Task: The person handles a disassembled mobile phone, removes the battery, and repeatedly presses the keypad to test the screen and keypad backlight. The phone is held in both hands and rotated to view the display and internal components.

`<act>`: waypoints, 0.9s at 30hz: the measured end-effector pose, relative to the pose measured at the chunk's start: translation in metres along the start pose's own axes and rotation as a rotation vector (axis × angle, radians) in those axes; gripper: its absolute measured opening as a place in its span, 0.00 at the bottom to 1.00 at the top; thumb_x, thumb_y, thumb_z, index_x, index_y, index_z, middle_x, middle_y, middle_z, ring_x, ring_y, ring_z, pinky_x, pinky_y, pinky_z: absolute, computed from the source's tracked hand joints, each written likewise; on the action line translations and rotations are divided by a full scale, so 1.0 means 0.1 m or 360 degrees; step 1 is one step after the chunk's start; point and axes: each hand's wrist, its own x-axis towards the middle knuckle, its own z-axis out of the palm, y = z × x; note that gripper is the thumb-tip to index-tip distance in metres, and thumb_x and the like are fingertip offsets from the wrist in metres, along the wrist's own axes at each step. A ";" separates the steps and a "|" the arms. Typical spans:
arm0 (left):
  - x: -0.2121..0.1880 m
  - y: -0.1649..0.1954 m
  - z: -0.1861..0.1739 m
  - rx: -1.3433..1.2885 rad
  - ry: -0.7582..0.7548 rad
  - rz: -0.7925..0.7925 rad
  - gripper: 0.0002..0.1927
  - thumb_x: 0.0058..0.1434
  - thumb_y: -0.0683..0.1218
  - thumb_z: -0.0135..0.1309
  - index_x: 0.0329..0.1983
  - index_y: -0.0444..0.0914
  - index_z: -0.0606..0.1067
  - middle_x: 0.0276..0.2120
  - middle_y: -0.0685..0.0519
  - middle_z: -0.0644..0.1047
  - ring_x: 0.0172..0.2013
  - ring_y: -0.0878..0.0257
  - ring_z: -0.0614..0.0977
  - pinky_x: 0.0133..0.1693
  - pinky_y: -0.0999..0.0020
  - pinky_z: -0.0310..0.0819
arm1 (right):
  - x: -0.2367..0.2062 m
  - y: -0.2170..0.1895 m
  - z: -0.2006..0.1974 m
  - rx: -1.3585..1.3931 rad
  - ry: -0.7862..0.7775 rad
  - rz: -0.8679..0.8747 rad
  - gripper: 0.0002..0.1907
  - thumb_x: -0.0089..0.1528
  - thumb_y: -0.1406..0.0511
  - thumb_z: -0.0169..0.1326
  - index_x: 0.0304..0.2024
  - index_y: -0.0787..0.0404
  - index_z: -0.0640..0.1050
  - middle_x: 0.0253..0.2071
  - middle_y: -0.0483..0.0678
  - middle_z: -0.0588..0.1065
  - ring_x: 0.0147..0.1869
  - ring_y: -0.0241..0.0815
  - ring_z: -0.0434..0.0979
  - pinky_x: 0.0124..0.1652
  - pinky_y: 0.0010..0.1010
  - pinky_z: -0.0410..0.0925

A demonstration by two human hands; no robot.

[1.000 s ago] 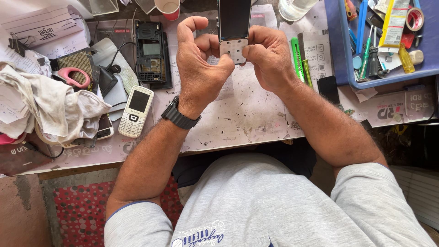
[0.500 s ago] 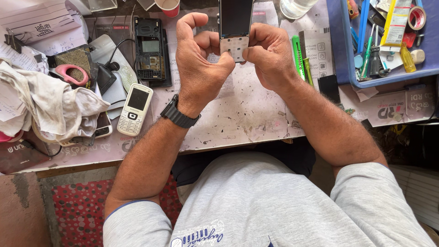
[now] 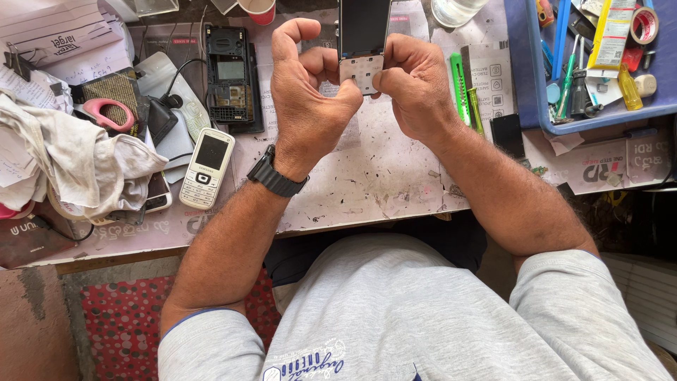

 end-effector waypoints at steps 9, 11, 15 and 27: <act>0.01 0.03 0.01 0.0001 -0.0001 -0.0028 0.32 0.58 0.31 0.57 0.62 0.34 0.57 0.36 0.52 0.81 0.39 0.68 0.84 0.46 0.73 0.82 | -0.01 0.01 0.00 0.0115 -0.0053 -0.0074 0.13 0.60 0.73 0.49 0.46 0.69 0.77 0.41 0.48 0.77 0.43 0.32 0.75 0.48 0.26 0.70; 0.01 0.05 0.02 -0.0004 -0.0012 -0.0061 0.32 0.58 0.31 0.58 0.61 0.34 0.57 0.36 0.53 0.81 0.39 0.68 0.84 0.45 0.74 0.81 | -0.02 0.02 -0.01 0.0149 -0.0061 -0.0104 0.14 0.62 0.71 0.52 0.50 0.68 0.77 0.44 0.47 0.78 0.47 0.32 0.76 0.52 0.25 0.71; 0.03 0.11 0.03 0.0035 -0.0001 -0.0132 0.30 0.57 0.32 0.57 0.60 0.33 0.59 0.34 0.53 0.80 0.37 0.68 0.82 0.43 0.74 0.80 | -0.01 0.04 0.01 0.0224 0.0040 -0.0017 0.10 0.70 0.69 0.56 0.52 0.68 0.78 0.41 0.46 0.77 0.40 0.29 0.72 0.43 0.22 0.67; 0.01 0.25 0.08 0.0993 0.0069 0.0397 0.25 0.62 0.44 0.65 0.59 0.35 0.69 0.47 0.49 0.75 0.43 0.57 0.80 0.46 0.61 0.78 | -0.05 0.03 0.10 0.0372 0.0090 0.0137 0.18 0.69 0.64 0.51 0.59 0.67 0.72 0.47 0.47 0.76 0.47 0.35 0.78 0.50 0.34 0.78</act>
